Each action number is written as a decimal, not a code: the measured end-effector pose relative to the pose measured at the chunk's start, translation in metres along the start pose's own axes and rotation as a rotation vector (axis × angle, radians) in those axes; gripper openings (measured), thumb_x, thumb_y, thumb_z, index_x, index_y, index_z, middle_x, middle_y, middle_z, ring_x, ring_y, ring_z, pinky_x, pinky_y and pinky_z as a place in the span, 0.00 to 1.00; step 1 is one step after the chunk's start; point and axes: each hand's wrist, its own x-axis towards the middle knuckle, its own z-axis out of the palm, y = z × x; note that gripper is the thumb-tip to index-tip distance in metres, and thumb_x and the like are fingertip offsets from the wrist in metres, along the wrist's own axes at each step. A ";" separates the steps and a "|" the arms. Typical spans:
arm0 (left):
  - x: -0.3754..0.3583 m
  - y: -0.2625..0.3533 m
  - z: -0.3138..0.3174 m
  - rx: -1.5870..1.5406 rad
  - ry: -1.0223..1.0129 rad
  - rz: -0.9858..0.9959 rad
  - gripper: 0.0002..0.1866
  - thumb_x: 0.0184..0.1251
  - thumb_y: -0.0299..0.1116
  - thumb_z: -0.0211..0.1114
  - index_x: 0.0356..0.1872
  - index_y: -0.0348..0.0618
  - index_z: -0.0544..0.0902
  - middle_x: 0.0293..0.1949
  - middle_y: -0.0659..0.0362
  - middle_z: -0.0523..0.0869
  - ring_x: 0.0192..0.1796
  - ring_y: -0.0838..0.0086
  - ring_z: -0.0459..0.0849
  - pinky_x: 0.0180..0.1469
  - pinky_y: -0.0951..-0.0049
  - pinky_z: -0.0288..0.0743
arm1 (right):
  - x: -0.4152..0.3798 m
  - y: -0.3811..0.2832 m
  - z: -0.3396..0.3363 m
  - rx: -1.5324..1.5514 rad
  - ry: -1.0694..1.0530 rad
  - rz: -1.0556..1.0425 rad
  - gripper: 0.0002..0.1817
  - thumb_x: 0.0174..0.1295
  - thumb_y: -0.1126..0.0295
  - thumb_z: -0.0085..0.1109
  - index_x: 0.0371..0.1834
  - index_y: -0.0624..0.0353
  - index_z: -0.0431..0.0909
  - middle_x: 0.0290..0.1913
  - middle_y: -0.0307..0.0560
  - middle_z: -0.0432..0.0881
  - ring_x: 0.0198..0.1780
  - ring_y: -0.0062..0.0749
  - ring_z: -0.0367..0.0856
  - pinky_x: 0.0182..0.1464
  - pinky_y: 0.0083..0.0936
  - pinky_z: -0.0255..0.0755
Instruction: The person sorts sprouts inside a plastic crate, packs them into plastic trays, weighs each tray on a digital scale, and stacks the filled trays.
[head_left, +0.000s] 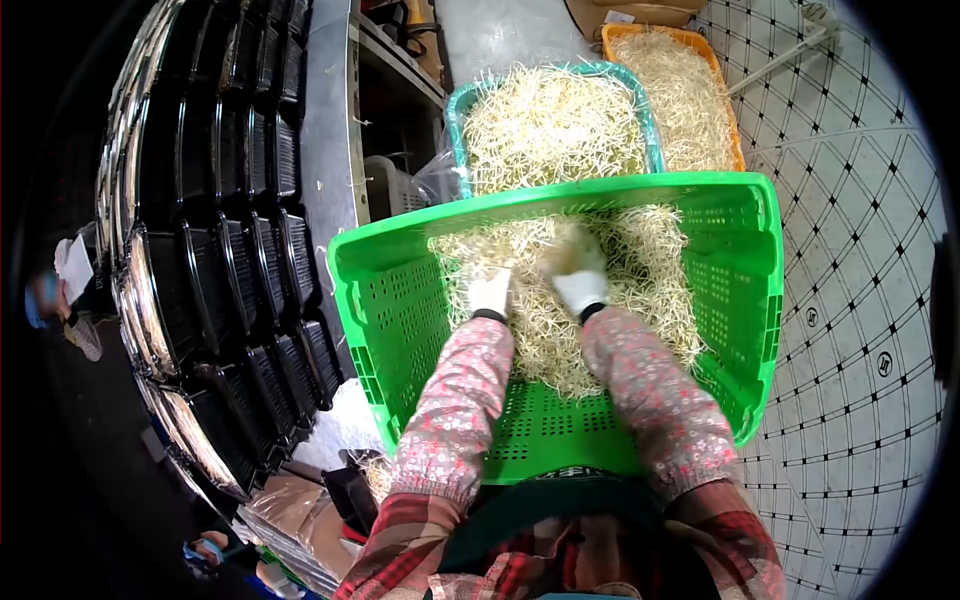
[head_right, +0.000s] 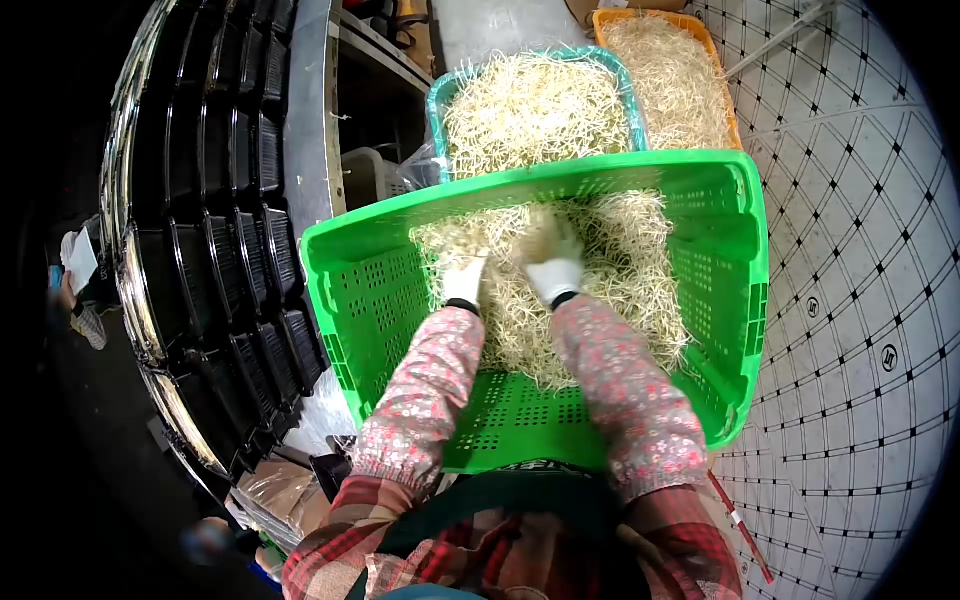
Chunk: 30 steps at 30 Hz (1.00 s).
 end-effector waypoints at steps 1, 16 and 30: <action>-0.010 0.010 0.005 0.062 -0.137 -0.150 0.32 0.59 0.39 0.72 0.62 0.35 0.75 0.59 0.46 0.80 0.59 0.57 0.78 0.63 0.64 0.70 | -0.006 0.005 0.024 0.212 -0.060 0.063 0.44 0.55 0.46 0.68 0.68 0.67 0.67 0.71 0.63 0.66 0.69 0.53 0.67 0.71 0.39 0.61; -0.045 0.015 -0.061 -0.358 -0.370 -0.133 0.37 0.58 0.19 0.65 0.72 0.40 0.65 0.66 0.53 0.73 0.63 0.65 0.75 0.62 0.67 0.75 | -0.024 0.036 -0.059 0.770 -0.230 -0.062 0.24 0.57 0.71 0.68 0.58 0.63 0.77 0.48 0.45 0.86 0.48 0.30 0.83 0.52 0.29 0.76; -0.052 0.048 -0.046 -0.526 -0.392 -0.169 0.40 0.70 0.33 0.63 0.77 0.38 0.51 0.77 0.51 0.55 0.72 0.64 0.66 0.75 0.65 0.56 | -0.048 0.016 -0.056 0.991 -0.276 0.043 0.31 0.56 0.71 0.71 0.63 0.64 0.71 0.47 0.44 0.84 0.47 0.30 0.83 0.54 0.28 0.76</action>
